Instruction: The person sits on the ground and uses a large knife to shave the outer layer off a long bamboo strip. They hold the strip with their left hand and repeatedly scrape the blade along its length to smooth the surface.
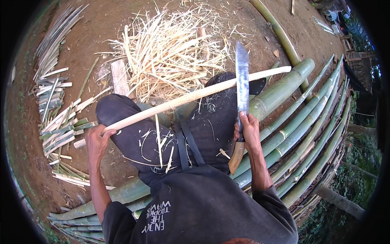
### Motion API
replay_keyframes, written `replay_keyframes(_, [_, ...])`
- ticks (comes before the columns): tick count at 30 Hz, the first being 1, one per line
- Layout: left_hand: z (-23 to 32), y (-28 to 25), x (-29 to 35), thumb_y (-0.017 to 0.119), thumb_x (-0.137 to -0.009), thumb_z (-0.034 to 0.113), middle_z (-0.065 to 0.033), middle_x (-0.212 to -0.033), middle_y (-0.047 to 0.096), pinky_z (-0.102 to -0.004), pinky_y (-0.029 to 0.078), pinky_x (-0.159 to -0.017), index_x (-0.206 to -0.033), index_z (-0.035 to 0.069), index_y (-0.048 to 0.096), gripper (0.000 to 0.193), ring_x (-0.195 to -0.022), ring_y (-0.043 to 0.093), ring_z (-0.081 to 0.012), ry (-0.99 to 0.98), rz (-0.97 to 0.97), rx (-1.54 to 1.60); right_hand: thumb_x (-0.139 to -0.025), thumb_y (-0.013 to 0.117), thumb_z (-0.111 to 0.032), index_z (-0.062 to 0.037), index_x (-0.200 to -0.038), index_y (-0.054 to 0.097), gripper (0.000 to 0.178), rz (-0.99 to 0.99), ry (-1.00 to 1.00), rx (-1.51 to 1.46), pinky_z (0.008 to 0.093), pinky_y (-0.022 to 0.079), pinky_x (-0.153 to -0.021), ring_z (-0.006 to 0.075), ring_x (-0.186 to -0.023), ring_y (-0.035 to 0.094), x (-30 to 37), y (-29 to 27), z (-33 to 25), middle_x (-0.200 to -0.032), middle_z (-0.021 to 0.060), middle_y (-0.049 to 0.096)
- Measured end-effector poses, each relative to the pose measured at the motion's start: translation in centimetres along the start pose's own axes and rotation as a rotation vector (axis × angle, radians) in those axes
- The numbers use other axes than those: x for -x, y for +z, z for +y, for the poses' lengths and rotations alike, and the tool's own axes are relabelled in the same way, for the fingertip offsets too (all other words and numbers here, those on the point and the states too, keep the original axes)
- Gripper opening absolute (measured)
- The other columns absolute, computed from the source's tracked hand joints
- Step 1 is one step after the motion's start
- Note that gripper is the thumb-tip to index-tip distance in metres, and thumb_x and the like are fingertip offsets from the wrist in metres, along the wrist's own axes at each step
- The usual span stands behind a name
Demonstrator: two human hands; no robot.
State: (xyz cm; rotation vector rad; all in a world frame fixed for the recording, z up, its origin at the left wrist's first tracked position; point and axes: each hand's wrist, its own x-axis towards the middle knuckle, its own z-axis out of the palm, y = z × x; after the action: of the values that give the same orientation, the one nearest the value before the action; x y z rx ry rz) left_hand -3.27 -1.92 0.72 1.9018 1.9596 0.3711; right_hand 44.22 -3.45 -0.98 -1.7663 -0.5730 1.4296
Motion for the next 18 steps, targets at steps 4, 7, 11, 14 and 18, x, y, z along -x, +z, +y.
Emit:
replay_keyframes(4, [1.3, -0.4, -0.8, 0.077, -0.081, 0.029, -0.0169, -0.066, 0.057, -0.0430, 0.041, -0.065, -0.075, 0.001, 0.066, 0.031, -0.064, 0.055, -0.0349, -0.024, -0.063, -0.018, -0.103, 0.054, -0.025, -0.0005, -0.092, 0.054, 0.027, -0.285, 0.052, 0.195, 0.0289, 0.039, -0.039, 0.0118, -0.043, 0.049, 2.1, 4.3, 1.1, -0.061, 0.0033, 0.054])
replay_keyframes(7, [1.1, -0.1, -1.0, 0.077, -0.080, 0.029, -0.0172, -0.066, 0.058, -0.0428, 0.041, -0.063, -0.075, 0.001, 0.067, 0.031, -0.063, 0.055, -0.0350, -0.019, -0.063, -0.015, -0.102, 0.057, -0.025, 0.0004, -0.087, 0.054, 0.030, -0.698, 0.158, 0.411, 0.0289, 0.037, -0.042, 0.0101, -0.047, 0.048, 5.0, 8.7, 0.6, -0.062, 0.0033, 0.054])
replay_keyframes(11, [1.0, -0.3, -0.8, 0.077, -0.081, 0.028, -0.0178, -0.064, 0.058, -0.0425, 0.041, -0.060, -0.076, 0.000, 0.068, 0.030, -0.060, 0.056, -0.0345, -0.056, -0.085, -0.002, -0.104, 0.054, -0.028, -0.0012, -0.092, 0.055, 0.029, -0.538, 0.132, 0.203, 0.0276, 0.038, -0.041, 0.0098, -0.046, 0.048, 3.4, 6.2, 2.0, -0.062, 0.0029, 0.054])
replay_keyframes(14, [0.4, -0.4, -0.6, 0.077, -0.081, 0.028, -0.0187, -0.062, 0.058, -0.0424, 0.041, -0.059, -0.077, -0.001, 0.068, 0.030, -0.057, 0.055, -0.0341, -0.090, -0.116, -0.010, -0.103, 0.053, -0.028, -0.0022, -0.093, 0.055, 0.028, -0.167, 0.017, 0.156, 0.0280, 0.040, -0.039, 0.0103, -0.044, 0.050, 0.6, 1.0, 1.2, -0.062, 0.0027, 0.055])
replay_keyframes(18, [0.5, -0.6, -1.3, 0.076, -0.083, 0.035, -0.0202, -0.059, 0.055, -0.0436, 0.040, -0.057, -0.074, -0.001, 0.065, 0.039, -0.053, 0.050, -0.0338, -0.068, -0.158, -0.012, -0.102, 0.055, -0.028, -0.0054, -0.092, 0.051, 0.025, 0.029, -0.033, -0.023, 0.0275, 0.041, -0.036, 0.0110, -0.041, 0.050, -1.2, -2.4, 0.7, -0.058, 0.0019, 0.053])
